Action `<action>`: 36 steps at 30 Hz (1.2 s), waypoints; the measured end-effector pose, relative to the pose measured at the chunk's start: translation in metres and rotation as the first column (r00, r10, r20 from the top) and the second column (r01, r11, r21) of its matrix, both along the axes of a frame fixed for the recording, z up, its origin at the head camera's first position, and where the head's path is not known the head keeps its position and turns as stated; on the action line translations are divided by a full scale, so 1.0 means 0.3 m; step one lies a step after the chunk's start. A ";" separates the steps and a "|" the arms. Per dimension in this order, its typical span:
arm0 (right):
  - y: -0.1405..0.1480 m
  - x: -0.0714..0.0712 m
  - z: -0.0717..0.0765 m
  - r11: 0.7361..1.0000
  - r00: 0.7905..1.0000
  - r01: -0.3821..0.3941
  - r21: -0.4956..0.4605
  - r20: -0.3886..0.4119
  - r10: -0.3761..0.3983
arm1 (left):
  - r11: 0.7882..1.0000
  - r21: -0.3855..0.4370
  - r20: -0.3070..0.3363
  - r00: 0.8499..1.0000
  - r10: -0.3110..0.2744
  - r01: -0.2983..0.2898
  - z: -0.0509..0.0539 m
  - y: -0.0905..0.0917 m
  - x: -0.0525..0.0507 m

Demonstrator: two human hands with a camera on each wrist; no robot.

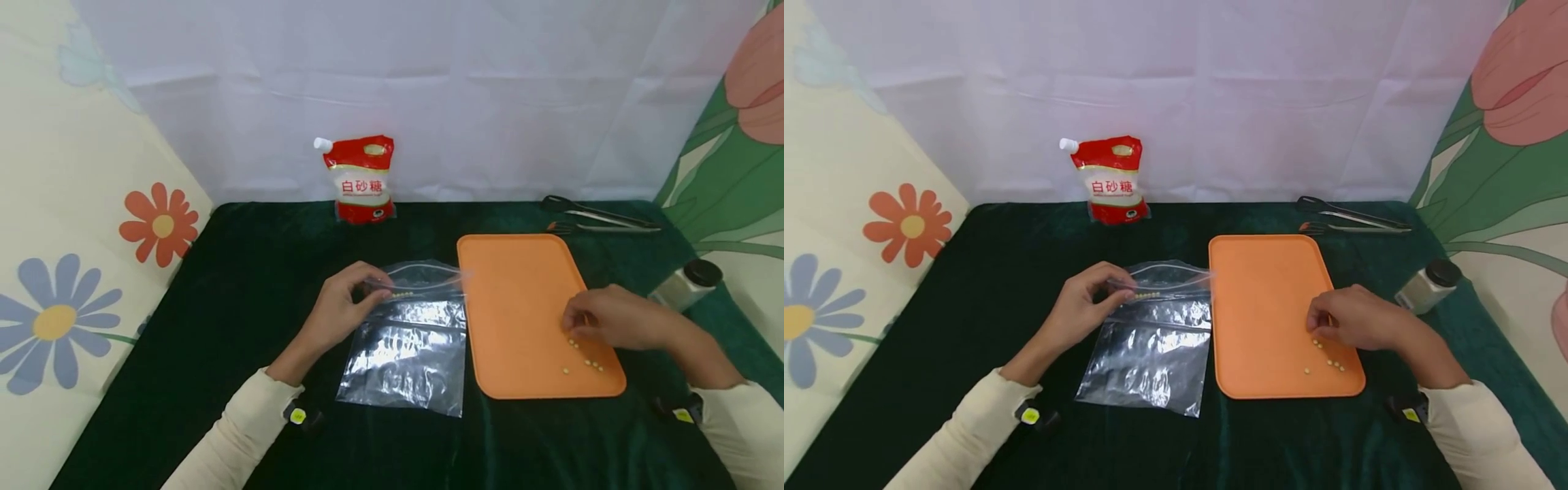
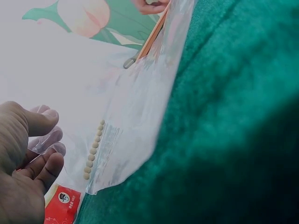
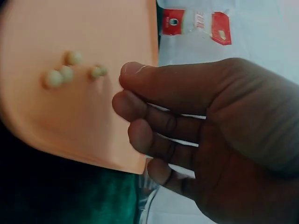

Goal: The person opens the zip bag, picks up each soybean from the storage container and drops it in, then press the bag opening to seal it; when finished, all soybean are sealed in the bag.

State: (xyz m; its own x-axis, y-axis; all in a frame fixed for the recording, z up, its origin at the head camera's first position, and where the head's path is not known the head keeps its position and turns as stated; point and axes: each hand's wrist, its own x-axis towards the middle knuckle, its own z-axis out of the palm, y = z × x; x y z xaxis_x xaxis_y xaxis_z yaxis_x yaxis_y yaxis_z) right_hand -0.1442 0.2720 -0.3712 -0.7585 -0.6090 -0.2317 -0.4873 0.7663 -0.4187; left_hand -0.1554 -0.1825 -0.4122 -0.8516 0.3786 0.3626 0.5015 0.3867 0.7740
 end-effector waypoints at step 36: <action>-0.399 -0.121 -0.036 0.617 0.982 0.119 -0.778 -0.001 -0.191 | 1.000 -0.007 -0.018 1.000 0.005 -0.005 -0.003 -0.003 0.001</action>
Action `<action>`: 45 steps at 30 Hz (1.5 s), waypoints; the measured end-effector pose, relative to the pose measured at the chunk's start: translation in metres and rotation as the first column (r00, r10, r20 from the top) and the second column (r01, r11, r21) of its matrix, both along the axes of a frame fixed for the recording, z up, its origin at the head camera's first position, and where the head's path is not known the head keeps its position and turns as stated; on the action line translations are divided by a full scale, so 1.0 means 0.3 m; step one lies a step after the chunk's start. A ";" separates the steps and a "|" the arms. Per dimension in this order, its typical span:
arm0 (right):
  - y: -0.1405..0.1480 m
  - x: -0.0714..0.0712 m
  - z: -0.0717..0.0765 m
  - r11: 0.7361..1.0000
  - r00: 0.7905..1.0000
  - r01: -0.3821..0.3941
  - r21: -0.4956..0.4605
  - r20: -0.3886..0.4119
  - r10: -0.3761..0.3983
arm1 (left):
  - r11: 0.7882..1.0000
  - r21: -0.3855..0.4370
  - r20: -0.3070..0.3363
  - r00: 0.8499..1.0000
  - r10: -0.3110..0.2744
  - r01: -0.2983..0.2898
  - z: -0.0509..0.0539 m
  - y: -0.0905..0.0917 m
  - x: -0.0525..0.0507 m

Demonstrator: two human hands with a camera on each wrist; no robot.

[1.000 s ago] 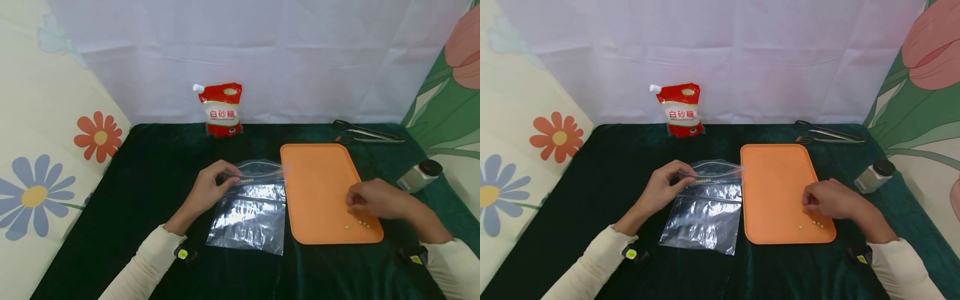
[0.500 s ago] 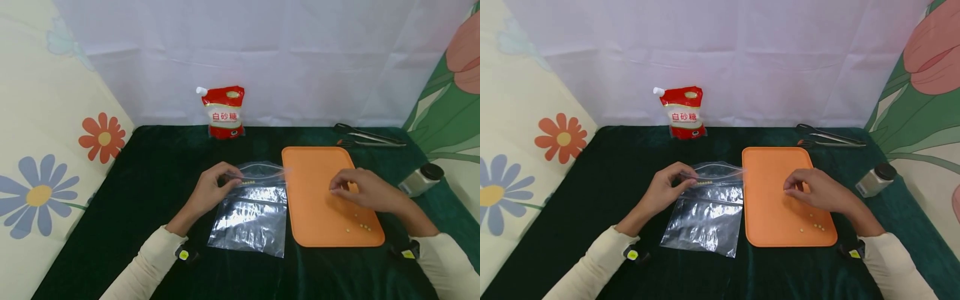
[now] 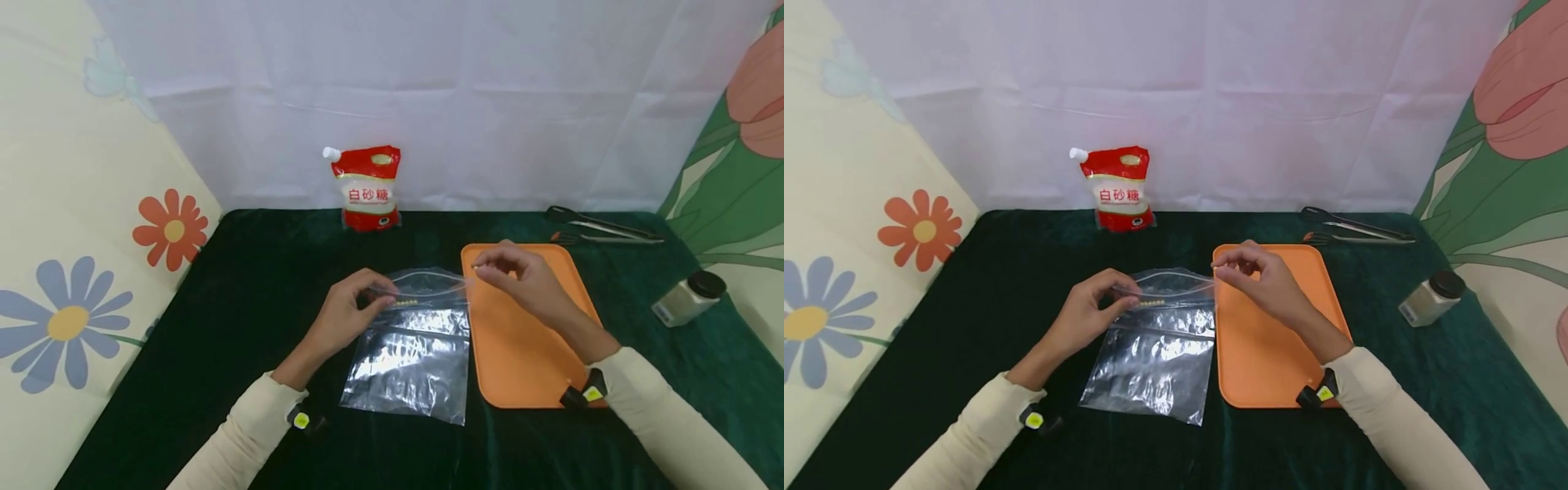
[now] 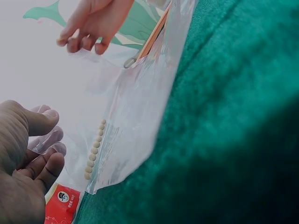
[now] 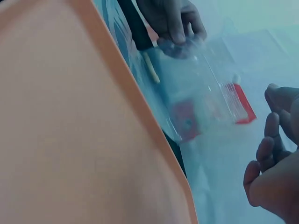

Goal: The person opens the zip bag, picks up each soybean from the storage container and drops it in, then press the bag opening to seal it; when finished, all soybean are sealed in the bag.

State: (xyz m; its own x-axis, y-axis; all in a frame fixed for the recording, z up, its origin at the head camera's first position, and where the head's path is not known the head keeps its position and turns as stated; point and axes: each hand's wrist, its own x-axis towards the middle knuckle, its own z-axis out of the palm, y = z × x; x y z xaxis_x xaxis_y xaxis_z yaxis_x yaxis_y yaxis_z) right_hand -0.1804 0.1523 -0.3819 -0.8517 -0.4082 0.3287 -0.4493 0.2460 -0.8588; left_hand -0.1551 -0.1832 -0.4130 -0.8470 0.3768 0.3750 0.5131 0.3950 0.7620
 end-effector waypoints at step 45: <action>0.432 0.095 -0.019 0.819 0.994 -0.020 0.574 -0.080 0.081 | 1.000 0.021 0.017 1.000 -0.010 0.010 -0.003 0.001 0.000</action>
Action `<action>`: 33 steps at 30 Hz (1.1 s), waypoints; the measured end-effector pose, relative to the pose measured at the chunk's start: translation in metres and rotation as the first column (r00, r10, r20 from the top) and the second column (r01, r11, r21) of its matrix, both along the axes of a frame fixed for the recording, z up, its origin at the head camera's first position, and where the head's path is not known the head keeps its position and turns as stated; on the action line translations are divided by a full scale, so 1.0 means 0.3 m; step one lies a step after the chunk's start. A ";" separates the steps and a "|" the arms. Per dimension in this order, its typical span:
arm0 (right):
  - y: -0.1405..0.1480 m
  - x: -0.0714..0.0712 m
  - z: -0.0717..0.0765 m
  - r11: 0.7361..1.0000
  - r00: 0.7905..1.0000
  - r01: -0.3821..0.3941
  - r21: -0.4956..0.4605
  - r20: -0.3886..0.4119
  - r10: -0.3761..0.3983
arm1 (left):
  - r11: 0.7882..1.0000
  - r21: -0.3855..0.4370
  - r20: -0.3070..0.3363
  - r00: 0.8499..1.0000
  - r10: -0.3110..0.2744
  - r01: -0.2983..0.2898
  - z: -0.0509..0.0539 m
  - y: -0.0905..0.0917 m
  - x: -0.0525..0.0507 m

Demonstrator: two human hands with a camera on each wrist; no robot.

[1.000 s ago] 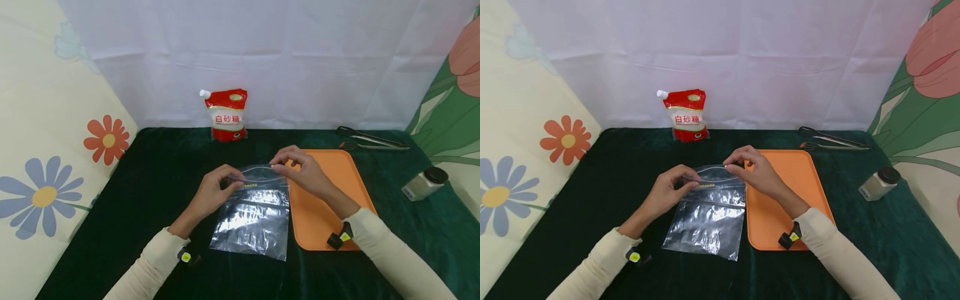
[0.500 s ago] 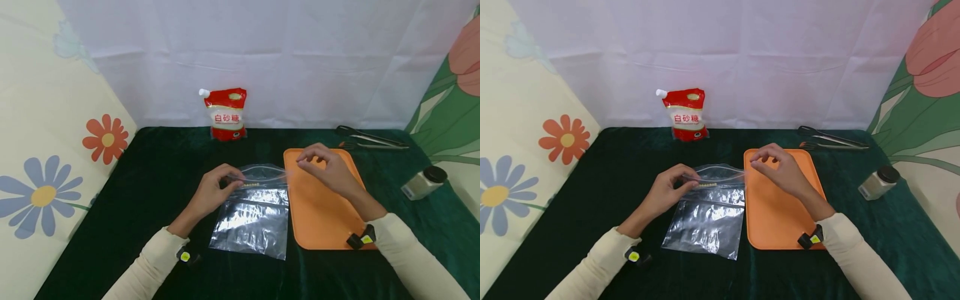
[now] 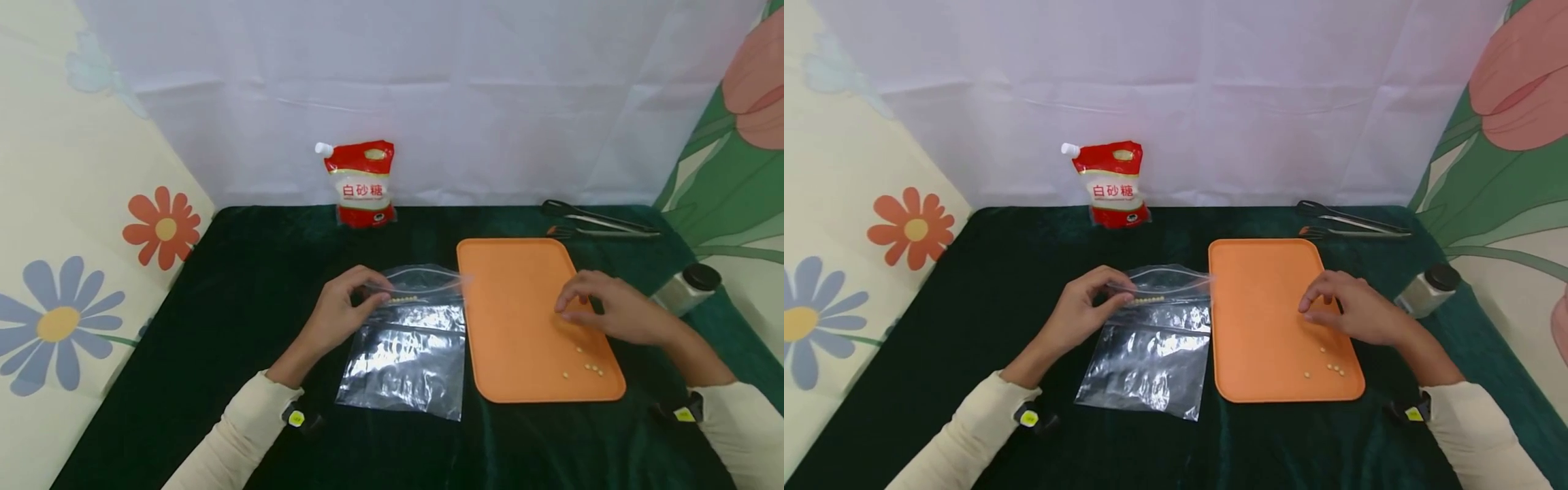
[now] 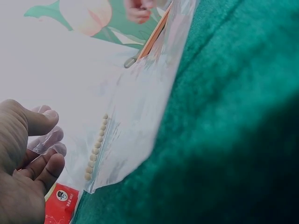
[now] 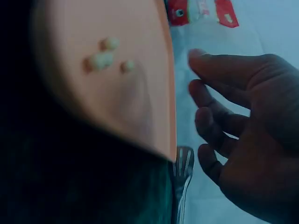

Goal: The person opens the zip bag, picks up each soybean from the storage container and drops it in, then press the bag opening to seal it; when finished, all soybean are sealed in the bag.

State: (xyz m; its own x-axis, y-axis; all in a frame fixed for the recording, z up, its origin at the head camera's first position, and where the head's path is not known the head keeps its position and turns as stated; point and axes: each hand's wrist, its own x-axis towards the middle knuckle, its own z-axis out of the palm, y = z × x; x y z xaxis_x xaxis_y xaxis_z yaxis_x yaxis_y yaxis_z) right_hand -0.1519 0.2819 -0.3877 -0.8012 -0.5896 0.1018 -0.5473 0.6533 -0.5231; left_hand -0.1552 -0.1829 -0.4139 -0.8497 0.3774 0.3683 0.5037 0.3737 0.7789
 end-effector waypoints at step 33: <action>0.070 0.055 -0.083 0.993 0.996 0.001 -0.119 0.085 0.009 | 1.000 -0.006 0.018 1.000 0.012 -0.011 -0.001 -0.005 -0.002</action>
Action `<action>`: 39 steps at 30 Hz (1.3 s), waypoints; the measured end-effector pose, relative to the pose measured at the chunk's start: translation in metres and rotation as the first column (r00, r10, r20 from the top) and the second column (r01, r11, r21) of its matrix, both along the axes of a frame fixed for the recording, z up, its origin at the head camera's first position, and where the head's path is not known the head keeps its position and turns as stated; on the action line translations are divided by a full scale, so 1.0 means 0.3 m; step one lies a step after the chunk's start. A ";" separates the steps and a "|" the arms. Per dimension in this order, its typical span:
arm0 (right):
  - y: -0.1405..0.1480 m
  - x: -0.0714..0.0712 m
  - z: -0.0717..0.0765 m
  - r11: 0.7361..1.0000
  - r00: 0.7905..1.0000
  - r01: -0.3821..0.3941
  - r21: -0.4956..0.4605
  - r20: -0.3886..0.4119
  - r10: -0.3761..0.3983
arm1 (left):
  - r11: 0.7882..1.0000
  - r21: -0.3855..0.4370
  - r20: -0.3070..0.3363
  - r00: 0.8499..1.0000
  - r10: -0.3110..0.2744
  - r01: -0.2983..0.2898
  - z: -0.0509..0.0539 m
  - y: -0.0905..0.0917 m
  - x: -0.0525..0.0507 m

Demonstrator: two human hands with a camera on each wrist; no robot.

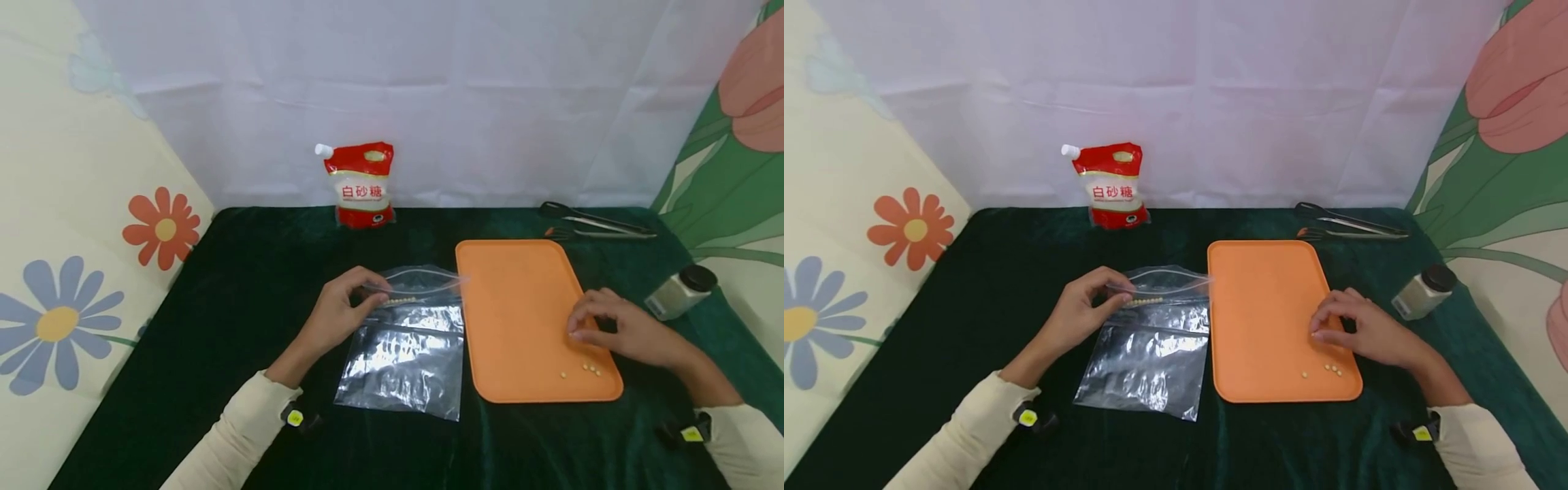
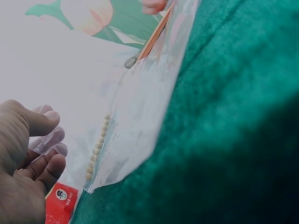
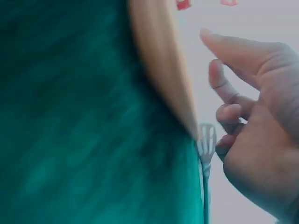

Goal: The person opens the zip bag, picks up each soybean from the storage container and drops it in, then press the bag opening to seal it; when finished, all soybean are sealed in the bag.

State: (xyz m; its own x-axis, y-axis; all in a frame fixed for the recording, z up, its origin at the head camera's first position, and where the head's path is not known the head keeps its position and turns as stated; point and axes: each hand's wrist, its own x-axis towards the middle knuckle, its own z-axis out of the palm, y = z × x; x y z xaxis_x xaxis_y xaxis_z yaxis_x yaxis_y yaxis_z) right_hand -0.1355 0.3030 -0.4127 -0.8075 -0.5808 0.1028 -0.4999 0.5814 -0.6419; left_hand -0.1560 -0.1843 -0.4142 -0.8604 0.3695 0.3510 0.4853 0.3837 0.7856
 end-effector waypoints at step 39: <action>-0.595 -0.081 0.203 0.894 0.994 0.105 -0.435 0.033 -0.100 | 1.000 -0.008 -0.010 1.000 -0.015 0.015 0.000 -0.002 0.006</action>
State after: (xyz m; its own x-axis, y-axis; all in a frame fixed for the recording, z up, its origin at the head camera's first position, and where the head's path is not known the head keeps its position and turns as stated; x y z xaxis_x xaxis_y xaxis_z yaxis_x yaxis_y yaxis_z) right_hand -0.1599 0.1246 -0.3517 -0.8623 -0.3935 0.3187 -0.4454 0.2902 -0.8470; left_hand -0.1543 -0.1850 -0.4141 -0.8509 0.3854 0.3570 0.4994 0.3824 0.7774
